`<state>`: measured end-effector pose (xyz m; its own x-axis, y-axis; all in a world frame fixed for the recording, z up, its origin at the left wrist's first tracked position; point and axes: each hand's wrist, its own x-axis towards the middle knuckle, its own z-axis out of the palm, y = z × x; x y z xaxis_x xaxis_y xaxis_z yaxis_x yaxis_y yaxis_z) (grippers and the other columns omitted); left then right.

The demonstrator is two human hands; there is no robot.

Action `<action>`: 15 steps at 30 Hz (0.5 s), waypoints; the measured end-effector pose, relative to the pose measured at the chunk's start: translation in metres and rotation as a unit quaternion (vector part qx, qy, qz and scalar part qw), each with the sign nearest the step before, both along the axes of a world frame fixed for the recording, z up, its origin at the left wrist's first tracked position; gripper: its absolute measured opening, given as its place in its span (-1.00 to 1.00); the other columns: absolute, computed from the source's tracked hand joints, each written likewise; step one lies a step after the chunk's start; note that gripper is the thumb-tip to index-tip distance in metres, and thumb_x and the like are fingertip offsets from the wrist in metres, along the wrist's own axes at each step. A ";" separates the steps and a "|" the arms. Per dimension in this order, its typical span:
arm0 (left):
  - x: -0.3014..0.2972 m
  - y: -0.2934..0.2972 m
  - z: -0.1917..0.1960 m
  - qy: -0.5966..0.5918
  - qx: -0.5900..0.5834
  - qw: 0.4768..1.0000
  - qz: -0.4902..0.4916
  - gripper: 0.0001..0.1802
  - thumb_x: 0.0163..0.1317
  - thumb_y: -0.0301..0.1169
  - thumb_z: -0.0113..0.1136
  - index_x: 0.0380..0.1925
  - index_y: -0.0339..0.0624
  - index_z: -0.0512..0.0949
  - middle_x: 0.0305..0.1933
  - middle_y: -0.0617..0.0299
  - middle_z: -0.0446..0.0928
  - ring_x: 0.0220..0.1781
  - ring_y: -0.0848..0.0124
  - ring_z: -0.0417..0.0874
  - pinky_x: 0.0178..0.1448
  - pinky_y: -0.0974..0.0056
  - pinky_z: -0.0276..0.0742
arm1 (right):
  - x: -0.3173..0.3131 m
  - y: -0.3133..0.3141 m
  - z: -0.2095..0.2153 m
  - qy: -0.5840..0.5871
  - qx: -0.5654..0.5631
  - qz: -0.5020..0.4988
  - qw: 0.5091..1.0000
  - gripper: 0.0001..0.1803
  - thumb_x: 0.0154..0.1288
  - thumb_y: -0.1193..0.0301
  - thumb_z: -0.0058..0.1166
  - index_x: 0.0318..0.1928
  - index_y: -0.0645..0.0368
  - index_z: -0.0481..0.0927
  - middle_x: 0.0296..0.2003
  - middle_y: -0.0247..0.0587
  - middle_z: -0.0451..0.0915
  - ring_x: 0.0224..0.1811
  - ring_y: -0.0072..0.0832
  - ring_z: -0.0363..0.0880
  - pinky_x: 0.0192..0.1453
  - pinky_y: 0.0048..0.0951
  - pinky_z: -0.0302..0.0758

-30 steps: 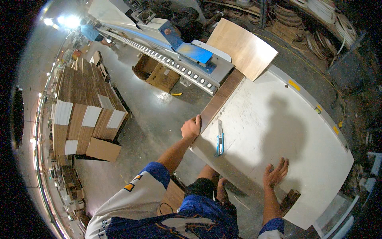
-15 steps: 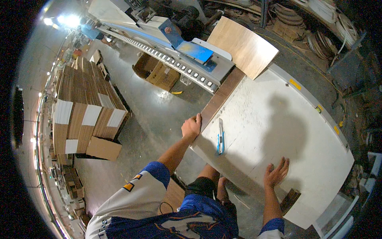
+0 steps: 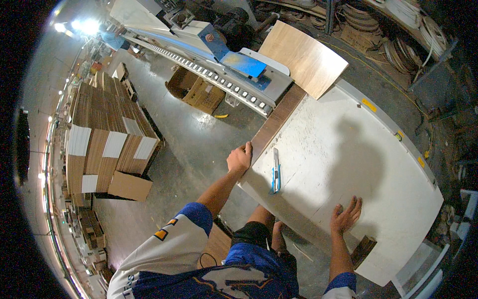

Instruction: The person picks up several wood blocks one by one, applies a substance to their ends using a marking pen, and then stacks the blocks together on a table.

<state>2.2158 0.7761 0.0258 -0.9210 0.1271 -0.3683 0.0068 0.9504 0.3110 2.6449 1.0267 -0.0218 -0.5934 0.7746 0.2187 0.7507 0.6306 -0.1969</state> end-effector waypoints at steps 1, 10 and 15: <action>0.000 0.001 0.001 0.000 0.000 1.000 -0.001 -0.29 0.58 0.23 -0.23 0.13 0.00 0.77 0.05 -0.17 0.76 0.14 -0.20 0.75 0.29 -0.15 0.62 | 0.001 0.001 -0.001 0.004 0.002 0.002 1.000 -0.23 0.64 -0.10 -0.13 0.60 0.15 0.23 0.62 0.07 0.16 0.66 0.06 0.12 0.69 0.16 0.04; 0.001 0.001 0.006 0.003 0.002 1.000 -0.006 -0.28 0.58 0.25 -0.24 0.16 0.01 0.75 0.03 -0.19 0.76 0.13 -0.21 0.75 0.28 -0.17 0.62 | 0.000 -0.001 -0.001 -0.011 -0.004 -0.010 1.000 -0.23 0.66 -0.11 -0.15 0.61 0.13 0.23 0.63 0.03 0.16 0.67 0.02 0.11 0.69 0.15 0.03; 0.000 0.001 0.005 -0.010 -0.010 1.000 -0.001 -0.29 0.58 0.26 -0.25 0.17 0.09 0.75 0.05 -0.17 0.76 0.13 -0.21 0.75 0.29 -0.15 0.62 | 0.000 -0.001 0.000 -0.007 0.004 -0.008 1.000 -0.23 0.66 -0.10 -0.14 0.61 0.14 0.25 0.62 0.04 0.18 0.66 0.03 0.13 0.68 0.15 0.05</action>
<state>2.2160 0.7772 0.0303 -0.9131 0.1208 -0.3894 0.0023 0.9566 0.2913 2.6448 1.0252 -0.0218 -0.5839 0.7823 0.2167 0.7635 0.6200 -0.1808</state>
